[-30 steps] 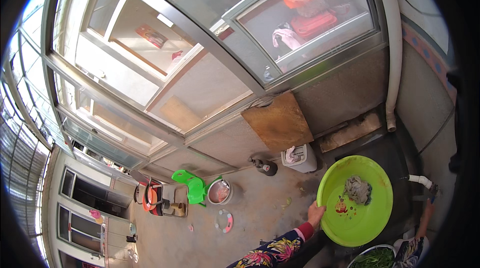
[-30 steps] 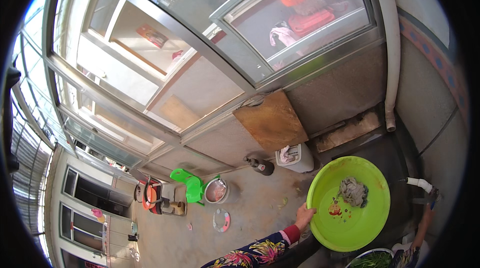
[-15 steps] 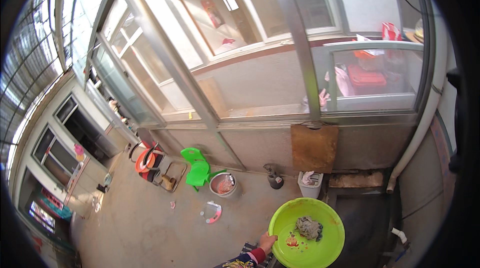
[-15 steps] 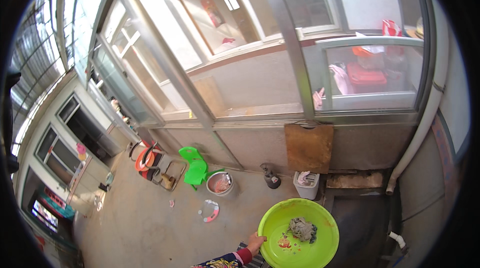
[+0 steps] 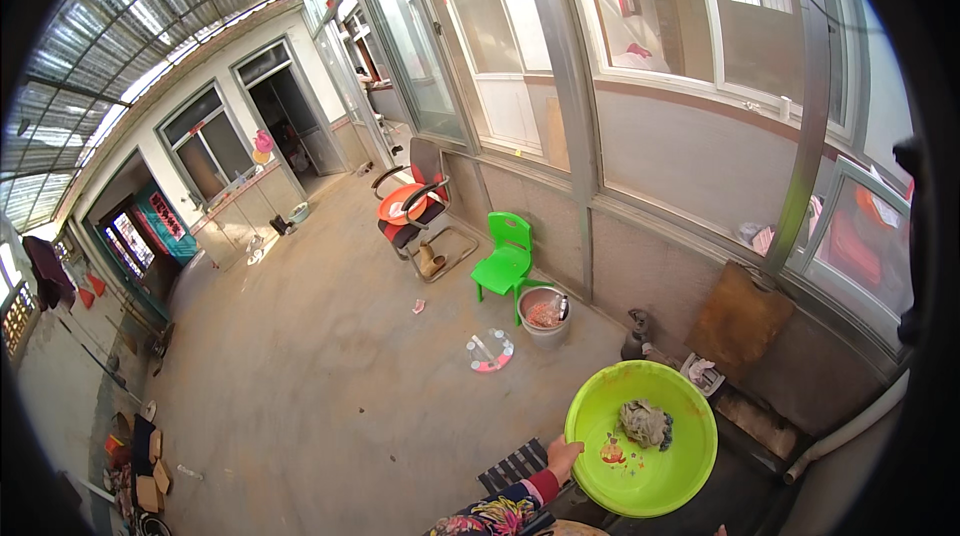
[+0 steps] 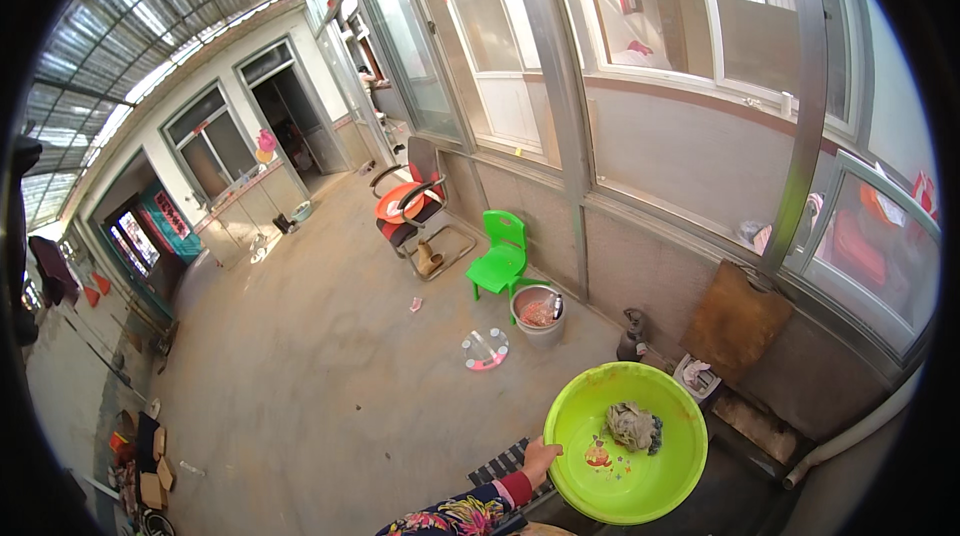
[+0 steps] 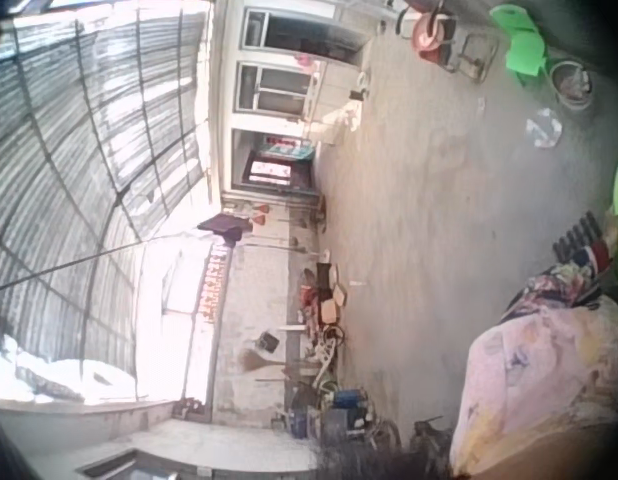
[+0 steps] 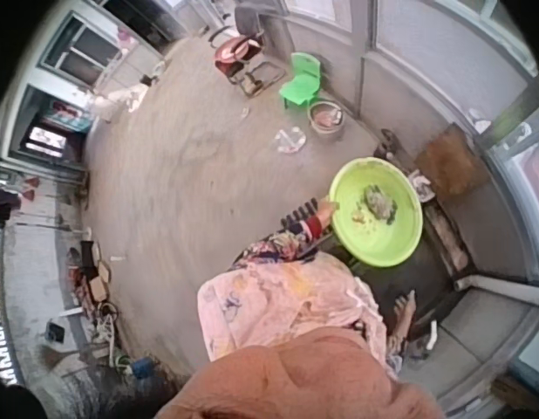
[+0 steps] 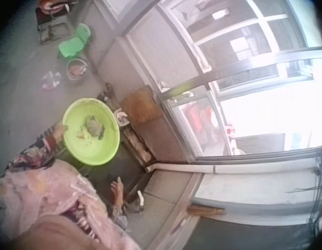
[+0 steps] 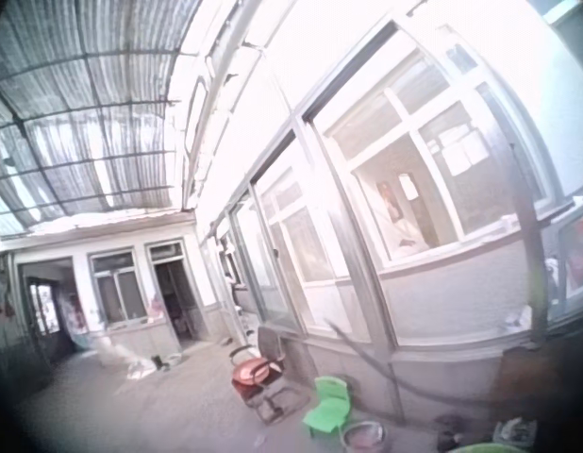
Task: The person wipes a white window frame with a pink cloth, then rinses the cloth in a green basin, pours out dirty water, refills the basin from a tap, and wrings the cloth. The person handles a cloth, basin, and tap throughout.
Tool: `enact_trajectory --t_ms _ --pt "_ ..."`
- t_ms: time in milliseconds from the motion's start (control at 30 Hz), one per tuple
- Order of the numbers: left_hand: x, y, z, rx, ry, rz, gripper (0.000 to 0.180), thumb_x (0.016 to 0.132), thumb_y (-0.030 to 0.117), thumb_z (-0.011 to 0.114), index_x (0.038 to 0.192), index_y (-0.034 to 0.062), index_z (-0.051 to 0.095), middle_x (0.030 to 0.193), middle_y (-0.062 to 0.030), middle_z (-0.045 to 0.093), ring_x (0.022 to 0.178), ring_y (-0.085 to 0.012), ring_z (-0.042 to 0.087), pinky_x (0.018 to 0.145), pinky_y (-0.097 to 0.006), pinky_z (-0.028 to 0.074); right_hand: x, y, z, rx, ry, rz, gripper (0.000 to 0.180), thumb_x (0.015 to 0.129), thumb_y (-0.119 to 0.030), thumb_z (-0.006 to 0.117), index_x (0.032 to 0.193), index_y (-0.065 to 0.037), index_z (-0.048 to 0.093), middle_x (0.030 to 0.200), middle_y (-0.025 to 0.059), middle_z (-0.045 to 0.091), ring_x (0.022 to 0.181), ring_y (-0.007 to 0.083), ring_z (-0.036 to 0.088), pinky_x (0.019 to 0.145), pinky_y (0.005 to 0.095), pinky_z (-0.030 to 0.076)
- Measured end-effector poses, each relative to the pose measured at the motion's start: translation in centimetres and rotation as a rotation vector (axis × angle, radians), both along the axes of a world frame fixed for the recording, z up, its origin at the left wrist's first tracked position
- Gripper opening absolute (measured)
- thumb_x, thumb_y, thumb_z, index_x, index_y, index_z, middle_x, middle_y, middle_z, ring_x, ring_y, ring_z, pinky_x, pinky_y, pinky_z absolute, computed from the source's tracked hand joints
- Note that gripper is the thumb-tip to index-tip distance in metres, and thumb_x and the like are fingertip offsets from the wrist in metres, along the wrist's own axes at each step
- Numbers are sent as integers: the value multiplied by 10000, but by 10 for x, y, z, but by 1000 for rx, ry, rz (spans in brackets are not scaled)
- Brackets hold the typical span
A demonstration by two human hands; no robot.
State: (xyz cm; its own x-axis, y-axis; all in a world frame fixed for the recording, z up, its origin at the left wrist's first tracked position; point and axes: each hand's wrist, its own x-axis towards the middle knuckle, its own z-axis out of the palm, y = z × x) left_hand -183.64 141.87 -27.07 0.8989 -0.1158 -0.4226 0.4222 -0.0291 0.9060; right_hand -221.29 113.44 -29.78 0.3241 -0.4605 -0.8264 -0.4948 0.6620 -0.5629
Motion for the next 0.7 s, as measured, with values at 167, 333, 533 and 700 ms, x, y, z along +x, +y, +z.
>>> enact_trajectory --t_ms 167,333,533,700 --pt "-3 8 9 48 -22 34 274 728 87 660 970 -42 661 826 -122 687 733 -192 638 665 -336 500 68 0 6 123 -135 67 985 847 -742 502 1547 -115 206 1509 209 371 1324 414 429 1055 598 321" --pt "-7 4 7 64 -24 -11 257 731 72 660 964 -36 654 839 -116 683 735 -191 629 659 -333 495 104 15 14 183 -184 193 957 852 -790 416 1571 -216 154 1587 183 231 1406 393 310 1059 599 316" --pt "-18 -15 5 -66 17 -144 295 741 45 633 1023 -36 653 864 -97 694 732 -174 641 654 -320 510 88 28 -5 237 -179 29 652 878 -647 483 1383 -236 495 1338 75 566 1209 320 507 911 601 376" --pt "-29 -47 7 45 -7 -364 290 745 17 647 1030 -35 636 890 -84 694 754 -169 644 685 -305 512 40 60 -52 320 -644 -396 503 894 -241 543 1350 -38 482 1274 162 591 1142 363 592 921 543 507"
